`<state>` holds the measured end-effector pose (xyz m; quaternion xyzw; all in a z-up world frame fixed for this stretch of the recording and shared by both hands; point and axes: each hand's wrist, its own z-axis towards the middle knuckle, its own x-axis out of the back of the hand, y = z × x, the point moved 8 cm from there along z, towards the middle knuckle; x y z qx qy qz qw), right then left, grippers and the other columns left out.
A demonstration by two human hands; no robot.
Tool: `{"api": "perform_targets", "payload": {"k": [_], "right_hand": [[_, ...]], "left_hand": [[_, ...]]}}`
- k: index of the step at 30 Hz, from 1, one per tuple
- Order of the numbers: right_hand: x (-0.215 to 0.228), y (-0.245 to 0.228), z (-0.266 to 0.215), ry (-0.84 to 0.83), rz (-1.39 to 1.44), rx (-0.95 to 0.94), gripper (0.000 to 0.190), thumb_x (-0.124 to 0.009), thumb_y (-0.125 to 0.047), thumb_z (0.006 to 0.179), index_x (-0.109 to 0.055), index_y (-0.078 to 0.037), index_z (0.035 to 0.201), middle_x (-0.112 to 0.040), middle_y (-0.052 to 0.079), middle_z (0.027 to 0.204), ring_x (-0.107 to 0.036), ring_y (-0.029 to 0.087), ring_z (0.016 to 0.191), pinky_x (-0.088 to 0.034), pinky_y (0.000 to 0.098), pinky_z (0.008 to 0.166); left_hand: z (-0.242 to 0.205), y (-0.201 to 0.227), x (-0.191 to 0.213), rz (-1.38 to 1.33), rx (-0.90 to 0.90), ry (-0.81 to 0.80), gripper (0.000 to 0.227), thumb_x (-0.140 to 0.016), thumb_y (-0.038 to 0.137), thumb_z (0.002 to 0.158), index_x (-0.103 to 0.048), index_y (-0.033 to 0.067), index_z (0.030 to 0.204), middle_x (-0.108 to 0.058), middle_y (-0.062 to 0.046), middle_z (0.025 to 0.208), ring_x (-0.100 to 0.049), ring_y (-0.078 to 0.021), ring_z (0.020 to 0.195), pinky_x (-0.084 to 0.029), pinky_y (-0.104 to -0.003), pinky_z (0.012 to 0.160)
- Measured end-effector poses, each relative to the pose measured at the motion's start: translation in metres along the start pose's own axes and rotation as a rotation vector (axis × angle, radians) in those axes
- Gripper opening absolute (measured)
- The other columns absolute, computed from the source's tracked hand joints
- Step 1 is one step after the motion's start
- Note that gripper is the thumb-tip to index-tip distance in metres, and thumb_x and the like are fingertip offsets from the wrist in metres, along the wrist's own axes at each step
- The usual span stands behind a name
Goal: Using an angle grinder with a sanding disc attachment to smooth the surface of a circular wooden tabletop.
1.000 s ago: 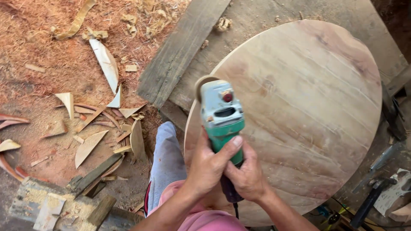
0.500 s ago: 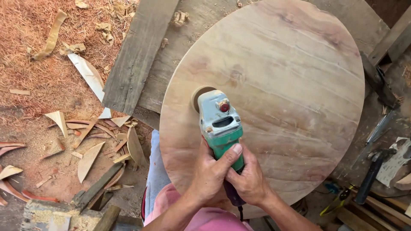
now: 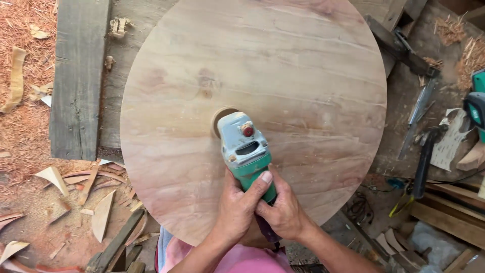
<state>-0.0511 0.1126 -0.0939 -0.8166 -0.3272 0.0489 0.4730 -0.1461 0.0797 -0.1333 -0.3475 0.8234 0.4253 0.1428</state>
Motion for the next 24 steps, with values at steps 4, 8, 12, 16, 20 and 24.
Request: {"api": "perform_targets", "payload": {"k": [4, 8, 12, 16, 20, 24], "right_hand": [[0.017, 0.028, -0.011, 0.019, 0.002, -0.035, 0.058, -0.071, -0.03, 0.086, -0.054, -0.005, 0.135, -0.071, 0.013, 0.117, -0.067, 0.023, 0.108, -0.053, 0.0389, 0.096], [0.036, 0.051, -0.021, 0.071, 0.01, -0.05, 0.058, -0.071, -0.038, 0.088, -0.057, -0.004, 0.132, -0.071, 0.012, 0.116, -0.067, 0.022, 0.107, -0.054, 0.0382, 0.094], [0.056, 0.072, -0.031, 0.118, 0.027, 0.002, 0.066, -0.072, -0.051, 0.089, -0.058, -0.002, 0.13, -0.07, 0.012, 0.117, -0.067, 0.021, 0.108, -0.054, 0.0377, 0.094], [0.071, 0.075, -0.035, 0.126, 0.056, -0.03, 0.068, -0.071, -0.053, 0.088, -0.058, -0.002, 0.13, -0.071, 0.011, 0.117, -0.067, 0.02, 0.108, -0.054, 0.0371, 0.094], [0.084, 0.09, -0.043, 0.135, 0.086, -0.079, 0.068, -0.071, -0.055, 0.086, -0.059, -0.002, 0.129, -0.073, 0.01, 0.114, -0.069, 0.02, 0.106, -0.055, 0.0371, 0.092], [0.097, 0.094, -0.049, 0.162, 0.099, -0.04, 0.069, -0.071, -0.055, 0.088, -0.059, -0.001, 0.13, -0.071, 0.011, 0.115, -0.068, 0.02, 0.107, -0.054, 0.0371, 0.093]], "left_hand": [[0.002, -0.007, -0.017, 0.022, 0.001, -0.01, 0.053, -0.073, 0.022, 0.092, -0.048, 0.004, 0.136, -0.064, -0.008, 0.122, -0.062, -0.0151, 0.11, -0.053, -0.033, 0.096], [0.006, -0.025, -0.036, 0.035, 0.042, -0.052, 0.057, -0.073, 0.023, 0.091, -0.047, 0.0054, 0.139, -0.062, -0.007, 0.124, -0.06, -0.0143, 0.112, -0.052, -0.033, 0.098], [0.01, -0.032, -0.057, 0.019, 0.061, -0.102, 0.06, -0.074, 0.025, 0.091, -0.045, 0.0052, 0.14, -0.06, -0.007, 0.126, -0.058, -0.0145, 0.114, -0.051, -0.033, 0.099], [0.012, -0.043, -0.072, 0.067, 0.097, -0.118, 0.062, -0.074, 0.027, 0.091, -0.045, 0.0058, 0.141, -0.061, -0.007, 0.126, -0.059, -0.0146, 0.114, -0.051, -0.033, 0.099], [0.014, -0.053, -0.087, 0.124, 0.111, -0.134, 0.062, -0.073, 0.028, 0.091, -0.045, 0.0054, 0.141, -0.062, -0.008, 0.126, -0.059, -0.0151, 0.114, -0.052, -0.034, 0.099], [0.017, -0.06, -0.099, 0.205, 0.146, -0.126, 0.063, -0.073, 0.028, 0.089, -0.044, 0.0072, 0.141, -0.062, -0.007, 0.125, -0.06, -0.015, 0.114, -0.052, -0.034, 0.098]]}}
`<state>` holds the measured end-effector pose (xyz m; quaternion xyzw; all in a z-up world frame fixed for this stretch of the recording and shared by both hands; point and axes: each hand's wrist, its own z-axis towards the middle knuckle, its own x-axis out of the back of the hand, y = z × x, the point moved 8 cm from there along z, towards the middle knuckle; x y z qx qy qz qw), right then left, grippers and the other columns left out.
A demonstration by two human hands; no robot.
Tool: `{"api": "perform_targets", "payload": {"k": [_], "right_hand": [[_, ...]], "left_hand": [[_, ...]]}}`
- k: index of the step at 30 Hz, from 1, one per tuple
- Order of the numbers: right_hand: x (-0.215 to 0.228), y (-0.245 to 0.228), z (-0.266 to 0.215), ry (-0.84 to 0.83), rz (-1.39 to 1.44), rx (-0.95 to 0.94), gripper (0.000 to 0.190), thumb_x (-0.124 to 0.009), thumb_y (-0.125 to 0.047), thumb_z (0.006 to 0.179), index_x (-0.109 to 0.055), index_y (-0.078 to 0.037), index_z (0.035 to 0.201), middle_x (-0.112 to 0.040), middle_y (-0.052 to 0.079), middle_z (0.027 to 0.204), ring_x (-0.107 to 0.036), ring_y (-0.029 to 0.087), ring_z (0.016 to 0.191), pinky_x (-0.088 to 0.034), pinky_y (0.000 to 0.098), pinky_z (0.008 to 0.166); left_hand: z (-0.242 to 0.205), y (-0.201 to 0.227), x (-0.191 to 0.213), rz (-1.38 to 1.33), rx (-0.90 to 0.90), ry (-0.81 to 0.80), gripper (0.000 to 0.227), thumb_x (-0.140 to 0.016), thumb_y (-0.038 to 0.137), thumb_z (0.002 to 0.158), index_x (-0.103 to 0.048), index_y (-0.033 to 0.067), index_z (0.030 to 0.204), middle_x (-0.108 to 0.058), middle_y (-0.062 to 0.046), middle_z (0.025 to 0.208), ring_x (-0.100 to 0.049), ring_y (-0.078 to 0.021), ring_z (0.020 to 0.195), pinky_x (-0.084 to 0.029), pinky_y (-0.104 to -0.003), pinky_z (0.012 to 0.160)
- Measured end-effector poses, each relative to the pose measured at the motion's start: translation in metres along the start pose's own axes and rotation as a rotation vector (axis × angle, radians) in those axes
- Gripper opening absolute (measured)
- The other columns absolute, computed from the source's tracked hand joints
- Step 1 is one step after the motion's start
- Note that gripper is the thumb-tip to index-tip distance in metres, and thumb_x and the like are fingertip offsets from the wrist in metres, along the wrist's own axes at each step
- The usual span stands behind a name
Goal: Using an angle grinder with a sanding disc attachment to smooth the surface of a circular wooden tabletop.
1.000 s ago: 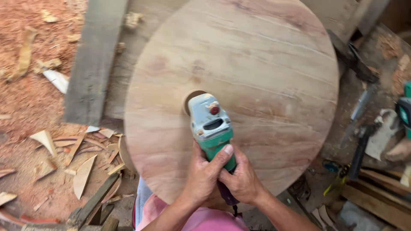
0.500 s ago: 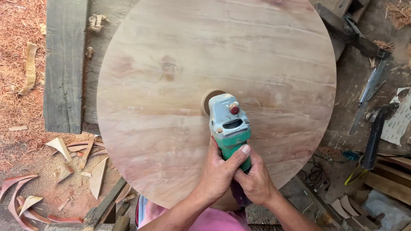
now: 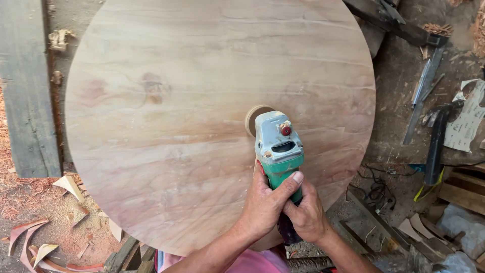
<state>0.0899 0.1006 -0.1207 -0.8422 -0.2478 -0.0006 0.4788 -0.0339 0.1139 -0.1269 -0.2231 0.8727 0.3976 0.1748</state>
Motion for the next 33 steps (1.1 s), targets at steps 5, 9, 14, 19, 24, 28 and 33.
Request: {"api": "perform_targets", "payload": {"k": [5, 9, 14, 19, 24, 28, 33], "right_hand": [[0.022, 0.013, -0.005, 0.054, -0.014, -0.02, 0.064, -0.069, -0.053, 0.089, -0.061, -0.001, 0.127, -0.072, 0.011, 0.114, -0.069, 0.022, 0.106, -0.054, 0.0371, 0.094], [0.036, 0.011, -0.006, 0.055, -0.027, -0.013, 0.066, -0.068, -0.052, 0.089, -0.057, 0.0, 0.129, -0.07, 0.011, 0.117, -0.068, 0.022, 0.11, -0.053, 0.0371, 0.095], [0.061, 0.033, -0.013, 0.096, 0.014, 0.028, 0.068, -0.069, -0.052, 0.091, -0.057, 0.001, 0.131, -0.069, 0.013, 0.122, -0.066, 0.024, 0.113, -0.051, 0.0384, 0.099], [0.08, 0.043, -0.017, 0.109, 0.084, -0.02, 0.069, -0.068, -0.05, 0.09, -0.056, 0.001, 0.134, -0.068, 0.014, 0.125, -0.066, 0.023, 0.115, -0.052, 0.039, 0.1], [0.097, 0.047, -0.02, 0.128, 0.058, 0.022, 0.068, -0.067, -0.048, 0.093, -0.053, 0.002, 0.137, -0.066, 0.015, 0.127, -0.063, 0.024, 0.119, -0.05, 0.0397, 0.103], [0.112, 0.059, -0.024, 0.152, 0.055, -0.014, 0.067, -0.065, -0.049, 0.093, -0.054, 0.001, 0.136, -0.067, 0.014, 0.128, -0.064, 0.024, 0.119, -0.05, 0.0395, 0.103], [0.128, 0.056, -0.023, 0.199, 0.12, -0.016, 0.065, -0.064, -0.049, 0.094, -0.056, 0.002, 0.133, -0.067, 0.012, 0.124, -0.064, 0.023, 0.115, -0.05, 0.0381, 0.1]], "left_hand": [[0.007, -0.01, -0.023, -0.023, -0.008, -0.029, 0.061, -0.074, 0.028, 0.089, -0.046, 0.0056, 0.138, -0.063, -0.008, 0.124, -0.06, -0.0159, 0.113, -0.052, -0.034, 0.098], [0.014, -0.014, -0.039, -0.012, 0.016, -0.039, 0.057, -0.074, 0.026, 0.089, -0.047, 0.006, 0.136, -0.064, -0.008, 0.122, -0.062, -0.0157, 0.112, -0.053, -0.034, 0.098], [0.02, -0.022, -0.065, -0.145, 0.063, -0.041, 0.059, -0.074, 0.02, 0.088, -0.045, 0.0067, 0.138, -0.062, -0.007, 0.122, -0.059, -0.0159, 0.112, -0.051, -0.035, 0.098], [0.025, -0.027, -0.089, -0.261, 0.139, -0.071, 0.063, -0.073, 0.017, 0.086, -0.042, 0.0084, 0.14, -0.059, -0.007, 0.124, -0.057, -0.0163, 0.114, -0.05, -0.036, 0.1], [0.032, -0.029, -0.103, -0.027, 0.091, -0.094, 0.063, -0.073, 0.022, 0.088, -0.044, 0.0074, 0.141, -0.062, -0.008, 0.127, -0.059, -0.0169, 0.116, -0.049, -0.035, 0.102], [0.038, -0.031, -0.115, 0.047, 0.077, -0.098, 0.064, -0.074, 0.026, 0.087, -0.045, 0.0068, 0.14, -0.063, -0.01, 0.127, -0.061, -0.0181, 0.116, -0.05, -0.036, 0.101], [0.045, -0.042, -0.13, 0.22, 0.141, -0.11, 0.068, -0.074, 0.036, 0.084, -0.045, 0.0086, 0.14, -0.066, -0.01, 0.125, -0.065, -0.021, 0.114, -0.051, -0.037, 0.099]]}}
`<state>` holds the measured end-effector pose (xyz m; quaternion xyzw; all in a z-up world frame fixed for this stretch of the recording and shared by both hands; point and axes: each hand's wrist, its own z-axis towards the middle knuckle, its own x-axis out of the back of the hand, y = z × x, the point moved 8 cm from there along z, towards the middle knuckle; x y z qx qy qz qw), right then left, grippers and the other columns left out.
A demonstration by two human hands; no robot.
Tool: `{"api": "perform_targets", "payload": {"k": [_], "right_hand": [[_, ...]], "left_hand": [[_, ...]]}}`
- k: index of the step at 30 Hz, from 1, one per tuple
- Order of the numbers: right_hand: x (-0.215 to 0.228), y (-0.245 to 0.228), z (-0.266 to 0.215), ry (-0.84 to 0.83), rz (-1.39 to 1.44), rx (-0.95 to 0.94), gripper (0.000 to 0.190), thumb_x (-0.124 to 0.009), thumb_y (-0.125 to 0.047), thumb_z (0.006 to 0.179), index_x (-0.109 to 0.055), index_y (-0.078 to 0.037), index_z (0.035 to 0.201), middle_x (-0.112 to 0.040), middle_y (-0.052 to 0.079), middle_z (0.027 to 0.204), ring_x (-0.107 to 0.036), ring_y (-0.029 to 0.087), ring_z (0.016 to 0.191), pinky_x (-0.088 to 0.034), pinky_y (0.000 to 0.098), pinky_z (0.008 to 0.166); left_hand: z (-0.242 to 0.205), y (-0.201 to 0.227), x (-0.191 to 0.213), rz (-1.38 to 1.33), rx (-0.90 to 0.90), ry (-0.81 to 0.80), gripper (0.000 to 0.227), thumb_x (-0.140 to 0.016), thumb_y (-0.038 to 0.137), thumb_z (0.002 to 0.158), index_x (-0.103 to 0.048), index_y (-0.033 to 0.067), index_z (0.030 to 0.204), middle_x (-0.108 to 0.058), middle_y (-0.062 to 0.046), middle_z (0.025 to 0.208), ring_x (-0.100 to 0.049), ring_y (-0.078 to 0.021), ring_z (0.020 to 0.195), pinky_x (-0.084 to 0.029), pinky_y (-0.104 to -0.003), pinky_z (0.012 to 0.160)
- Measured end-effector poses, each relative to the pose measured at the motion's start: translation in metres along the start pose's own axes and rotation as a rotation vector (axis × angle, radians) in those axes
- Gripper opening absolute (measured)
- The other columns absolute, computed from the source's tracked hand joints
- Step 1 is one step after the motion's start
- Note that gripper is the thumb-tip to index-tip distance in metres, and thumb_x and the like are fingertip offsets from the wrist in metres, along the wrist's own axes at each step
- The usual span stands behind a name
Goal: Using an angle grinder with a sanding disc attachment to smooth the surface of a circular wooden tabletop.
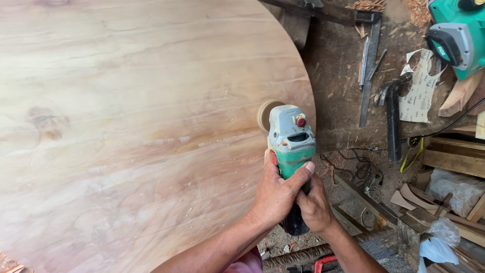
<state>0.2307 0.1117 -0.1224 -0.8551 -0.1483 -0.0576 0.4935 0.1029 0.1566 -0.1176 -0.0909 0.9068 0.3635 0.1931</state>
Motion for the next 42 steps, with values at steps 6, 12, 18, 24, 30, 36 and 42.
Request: {"api": "perform_targets", "payload": {"k": [6, 12, 18, 24, 30, 36, 42], "right_hand": [[0.024, 0.009, 0.0, 0.025, 0.071, 0.02, 0.057, -0.061, -0.043, 0.098, -0.058, 0.004, 0.13, -0.068, 0.013, 0.121, -0.065, 0.022, 0.111, -0.052, 0.0375, 0.097], [0.052, 0.02, 0.0, 0.132, 0.081, 0.008, 0.053, -0.058, -0.038, 0.1, -0.054, 0.003, 0.134, -0.064, 0.013, 0.126, -0.061, 0.021, 0.115, -0.05, 0.0365, 0.1], [0.056, 0.027, -0.012, 0.252, 0.186, 0.034, 0.051, -0.057, -0.032, 0.104, -0.045, 0.003, 0.139, -0.055, 0.011, 0.133, -0.054, 0.019, 0.123, -0.045, 0.0351, 0.106], [0.034, 0.045, -0.035, 0.23, 0.191, -0.05, 0.046, -0.059, -0.027, 0.099, -0.058, 0.004, 0.132, -0.065, 0.012, 0.128, -0.061, 0.021, 0.117, -0.047, 0.0352, 0.102], [-0.005, 0.019, -0.034, 0.152, 0.012, 0.002, 0.048, -0.061, -0.032, 0.098, -0.056, 0.003, 0.132, -0.065, 0.012, 0.124, -0.062, 0.021, 0.114, -0.048, 0.0357, 0.099], [-0.046, 0.005, -0.029, 0.042, -0.07, -0.022, 0.049, -0.061, -0.034, 0.095, -0.061, 0.001, 0.129, -0.07, 0.013, 0.12, -0.067, 0.024, 0.11, -0.051, 0.0377, 0.097], [-0.081, -0.007, -0.028, 0.007, -0.083, -0.005, 0.051, -0.065, -0.031, 0.089, -0.059, 0.0, 0.129, -0.068, 0.014, 0.12, -0.067, 0.024, 0.109, -0.052, 0.0378, 0.096]], "left_hand": [[0.014, 0.003, -0.025, 0.114, -0.007, -0.041, 0.067, -0.073, 0.04, 0.083, -0.048, 0.0078, 0.136, -0.068, -0.013, 0.121, -0.067, -0.0244, 0.112, -0.051, -0.039, 0.097], [0.031, -0.004, -0.05, 0.147, -0.032, -0.081, 0.065, -0.073, 0.043, 0.083, -0.049, 0.0061, 0.132, -0.069, -0.014, 0.117, -0.069, -0.0274, 0.109, -0.052, -0.041, 0.095], [0.031, -0.013, -0.06, 0.195, -0.027, -0.125, 0.065, -0.073, 0.043, 0.083, -0.049, 0.0039, 0.13, -0.068, -0.015, 0.117, -0.068, -0.0274, 0.11, -0.052, -0.041, 0.096], [0.009, -0.02, -0.039, 0.278, 0.014, -0.131, 0.068, -0.074, 0.043, 0.083, -0.046, 0.0024, 0.13, -0.067, -0.017, 0.119, -0.066, -0.0277, 0.113, -0.05, -0.042, 0.097], [-0.016, -0.013, -0.002, 0.207, -0.037, -0.097, 0.067, -0.073, 0.04, 0.087, -0.049, 0.0059, 0.14, -0.065, -0.016, 0.127, -0.065, -0.0268, 0.117, -0.05, -0.041, 0.1], [-0.036, -0.005, 0.034, -0.018, 0.014, -0.047, 0.066, -0.074, 0.03, 0.088, -0.043, 0.0071, 0.141, -0.063, -0.012, 0.127, -0.061, -0.0197, 0.117, -0.05, -0.037, 0.101], [-0.048, -0.006, 0.066, -0.176, -0.084, -0.019, 0.058, -0.073, 0.02, 0.091, -0.046, 0.0055, 0.14, -0.061, -0.008, 0.126, -0.058, -0.0155, 0.115, -0.049, -0.035, 0.102]]}}
